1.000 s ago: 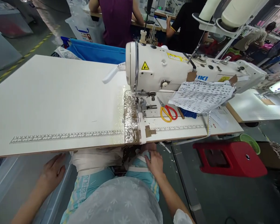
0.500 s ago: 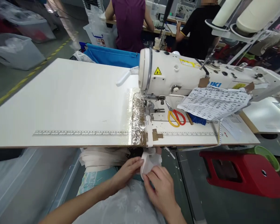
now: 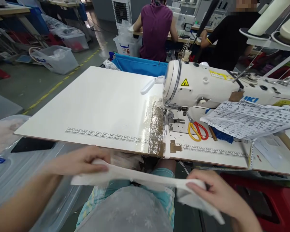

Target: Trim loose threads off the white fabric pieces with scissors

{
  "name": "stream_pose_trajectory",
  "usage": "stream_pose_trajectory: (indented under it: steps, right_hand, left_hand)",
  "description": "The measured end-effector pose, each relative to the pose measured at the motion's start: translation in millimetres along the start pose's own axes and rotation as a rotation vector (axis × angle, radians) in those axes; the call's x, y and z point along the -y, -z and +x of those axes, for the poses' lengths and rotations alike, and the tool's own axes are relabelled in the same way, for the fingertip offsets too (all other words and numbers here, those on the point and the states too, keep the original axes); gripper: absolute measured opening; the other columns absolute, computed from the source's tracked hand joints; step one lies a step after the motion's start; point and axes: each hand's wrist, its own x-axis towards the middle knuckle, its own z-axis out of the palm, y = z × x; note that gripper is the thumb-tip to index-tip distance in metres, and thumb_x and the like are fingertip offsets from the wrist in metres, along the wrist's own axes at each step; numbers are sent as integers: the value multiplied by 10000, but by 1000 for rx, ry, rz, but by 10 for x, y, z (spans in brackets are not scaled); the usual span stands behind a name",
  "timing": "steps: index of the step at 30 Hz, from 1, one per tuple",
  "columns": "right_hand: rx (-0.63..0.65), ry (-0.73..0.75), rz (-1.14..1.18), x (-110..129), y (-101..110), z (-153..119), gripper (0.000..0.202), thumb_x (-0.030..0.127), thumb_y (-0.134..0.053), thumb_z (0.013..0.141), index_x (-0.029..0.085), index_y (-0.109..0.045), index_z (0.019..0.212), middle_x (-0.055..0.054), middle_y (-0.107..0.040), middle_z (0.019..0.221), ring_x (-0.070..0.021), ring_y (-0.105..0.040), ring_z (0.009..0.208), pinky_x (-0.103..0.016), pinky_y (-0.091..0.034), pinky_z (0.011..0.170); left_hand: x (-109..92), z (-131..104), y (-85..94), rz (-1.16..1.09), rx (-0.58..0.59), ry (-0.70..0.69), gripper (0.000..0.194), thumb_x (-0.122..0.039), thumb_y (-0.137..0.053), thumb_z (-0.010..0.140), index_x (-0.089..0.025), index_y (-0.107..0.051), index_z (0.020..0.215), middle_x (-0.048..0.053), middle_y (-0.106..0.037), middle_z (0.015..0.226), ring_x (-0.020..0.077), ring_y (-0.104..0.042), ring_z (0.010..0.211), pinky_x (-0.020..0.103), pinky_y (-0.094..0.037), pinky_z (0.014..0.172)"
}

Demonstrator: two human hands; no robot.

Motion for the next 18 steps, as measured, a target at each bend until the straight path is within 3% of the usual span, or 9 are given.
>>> stream_pose_trajectory:
  steps: [3, 6, 8, 11, 15, 18]
  right_hand:
    - [-297, -49, -242, -128, 378, -45, 272, 497, -598, 947, 273, -735, 874, -52, -750, 803, -182, -703, 658, -252, -526, 492]
    - [-739, 25, -720, -261, 517, 26, 240, 394, -547, 976, 247, -736, 957, -72, -751, 887, -219, -704, 787, -333, -550, 678]
    - [-929, 127, -1016, -393, 471, 111, 197, 246, -554, 948, 216, -736, 1017, -84, -750, 881, -238, -689, 801, -406, -530, 846]
    - [-937, 256, -1220, -655, 256, 195, 269, 149, -559, 893, 192, -723, 1101, -99, -761, 923, -244, -669, 792, -462, -461, 994]
    - [-711, 71, -1104, -918, -102, 136, 469, 188, -379, 967, 189, -558, 1401, -150, -713, 1200, -304, -654, 1065, -551, -364, 1090]
    - [-709, -48, -1060, -922, -297, 58, 554, 232, -311, 980, 201, -425, 1521, -169, -665, 1297, -369, -606, 1200, -648, -298, 1115]
  left_hand:
    - [105, -300, 416, 258, -221, 74, 368, -497, -507, 963, -220, -746, 916, 6, -728, 795, 169, -628, 663, 215, -434, 580]
    - [262, -414, 618, 668, -712, -23, 451, -541, -431, 995, -211, -737, 1005, 42, -755, 870, 221, -660, 753, 282, -480, 640]
    - [417, -406, 644, 873, -973, -96, 410, -455, -408, 1021, -198, -724, 1061, 65, -772, 956, 247, -687, 879, 357, -524, 777]
    - [757, -368, 584, 998, -1080, -137, 335, -274, -399, 1021, -192, -714, 1103, 88, -781, 1077, 251, -706, 1016, 447, -504, 986]
    - [1230, -384, 376, 1060, -1028, 4, 361, -199, -389, 980, -208, -718, 1127, 124, -732, 1235, 324, -637, 1215, 595, -422, 1073]
    - [1339, -379, 119, 1048, -1094, 132, 425, -161, -346, 984, -177, -650, 1282, 163, -624, 1401, 353, -525, 1355, 629, -387, 1091]
